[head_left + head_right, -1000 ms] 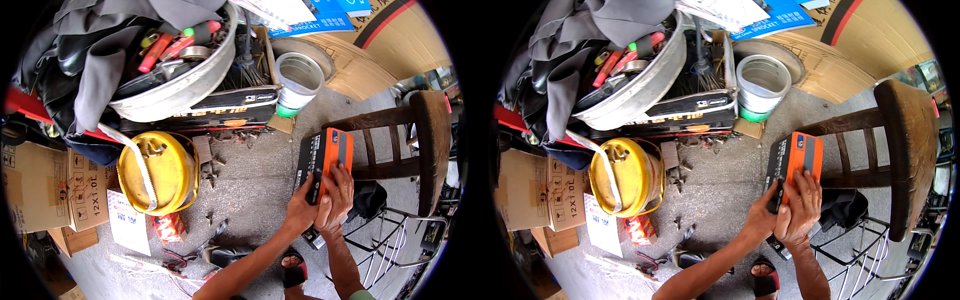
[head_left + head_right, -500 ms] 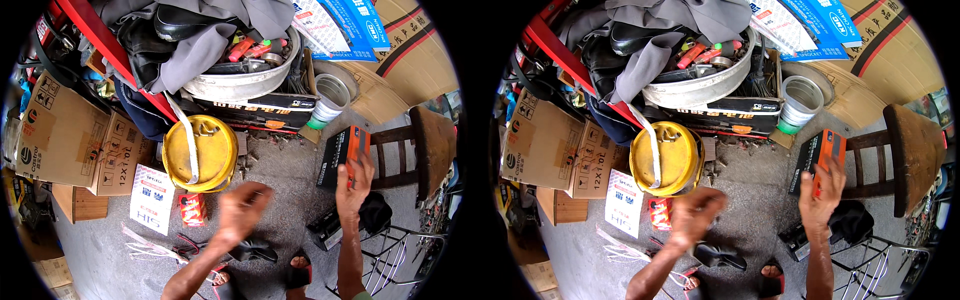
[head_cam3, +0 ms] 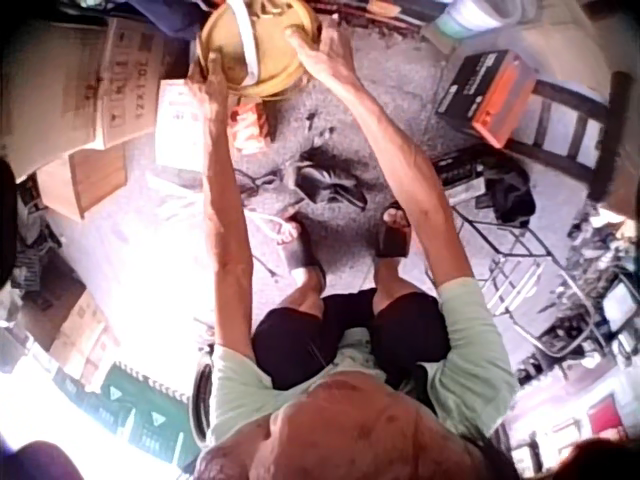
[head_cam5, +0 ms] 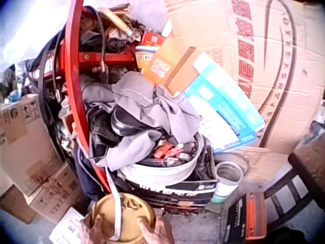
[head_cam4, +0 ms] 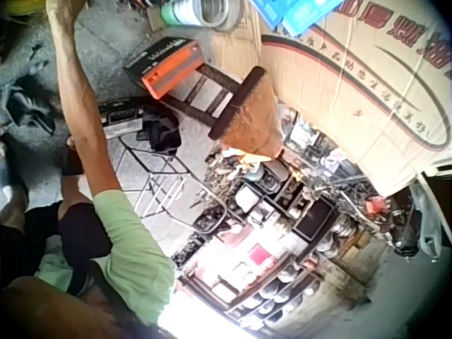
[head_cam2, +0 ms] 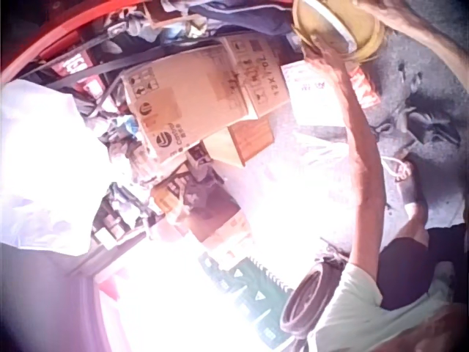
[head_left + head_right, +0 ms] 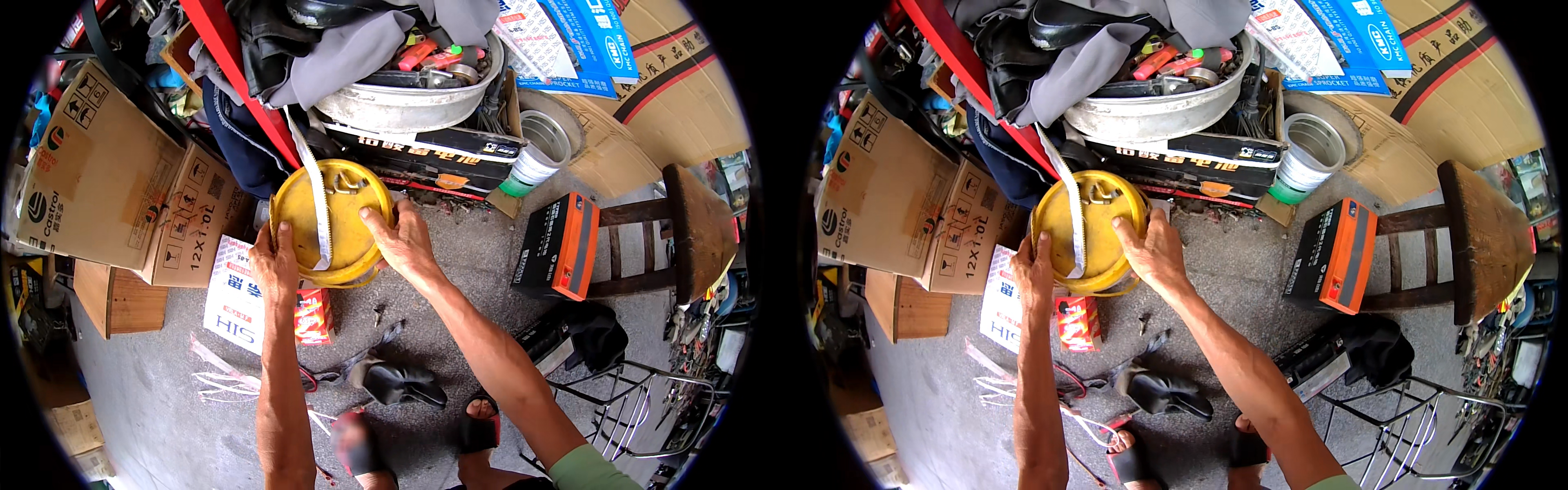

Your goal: The person sits on the floor and uses a screwdriver to disassemble a small orange electronic device. They then open a yellow bucket and collect small metal parts from the floor into it.

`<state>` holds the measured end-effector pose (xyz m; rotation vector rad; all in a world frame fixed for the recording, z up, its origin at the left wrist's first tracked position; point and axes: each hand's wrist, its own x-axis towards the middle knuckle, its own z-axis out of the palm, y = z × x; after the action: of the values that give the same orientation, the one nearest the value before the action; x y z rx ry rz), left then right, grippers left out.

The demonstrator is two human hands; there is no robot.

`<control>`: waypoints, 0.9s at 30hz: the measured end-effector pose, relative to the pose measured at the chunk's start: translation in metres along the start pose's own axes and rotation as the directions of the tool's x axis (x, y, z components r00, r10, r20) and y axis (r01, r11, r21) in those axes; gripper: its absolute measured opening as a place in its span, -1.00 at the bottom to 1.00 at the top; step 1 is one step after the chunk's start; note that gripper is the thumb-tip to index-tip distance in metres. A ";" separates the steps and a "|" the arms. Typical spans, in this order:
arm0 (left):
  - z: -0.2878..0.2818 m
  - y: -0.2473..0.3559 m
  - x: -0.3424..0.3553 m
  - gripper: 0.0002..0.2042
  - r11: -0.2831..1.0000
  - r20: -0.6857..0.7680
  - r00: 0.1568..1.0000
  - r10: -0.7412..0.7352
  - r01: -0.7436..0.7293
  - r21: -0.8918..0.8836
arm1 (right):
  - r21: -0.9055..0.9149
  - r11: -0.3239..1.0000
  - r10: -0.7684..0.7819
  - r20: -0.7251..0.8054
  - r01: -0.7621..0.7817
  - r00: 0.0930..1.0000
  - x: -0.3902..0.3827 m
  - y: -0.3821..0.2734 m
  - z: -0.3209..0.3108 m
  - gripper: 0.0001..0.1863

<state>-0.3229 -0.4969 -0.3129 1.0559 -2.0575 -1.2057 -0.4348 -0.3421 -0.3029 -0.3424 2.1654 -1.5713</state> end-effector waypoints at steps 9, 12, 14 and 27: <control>-0.025 0.039 -0.133 -0.49 0.971 0.195 0.951 -0.238 0.239 0.017 | -0.027 0.996 0.087 0.060 -0.086 0.994 -0.113 0.025 -0.073 -0.51; -0.032 0.037 -0.182 -0.47 0.954 0.283 0.923 -0.260 0.291 -0.071 | -0.088 0.989 0.128 0.092 -0.120 0.988 -0.156 0.044 -0.102 -0.55; -0.035 0.033 -0.207 -0.48 0.951 0.322 0.911 -0.259 0.298 -0.079 | -0.086 0.974 0.219 0.133 -0.209 0.966 -0.177 0.046 -0.116 -0.54; -0.028 0.014 -0.044 -0.64 0.705 0.285 0.869 0.404 -0.495 0.508 | -0.592 0.645 -0.397 0.281 0.483 0.874 -0.161 -0.002 -0.109 -0.32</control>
<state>-0.2823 -0.4696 -0.2895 0.6158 -2.6820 -0.4256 -0.3468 -0.1803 -0.2403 -1.2471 2.5910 -0.8755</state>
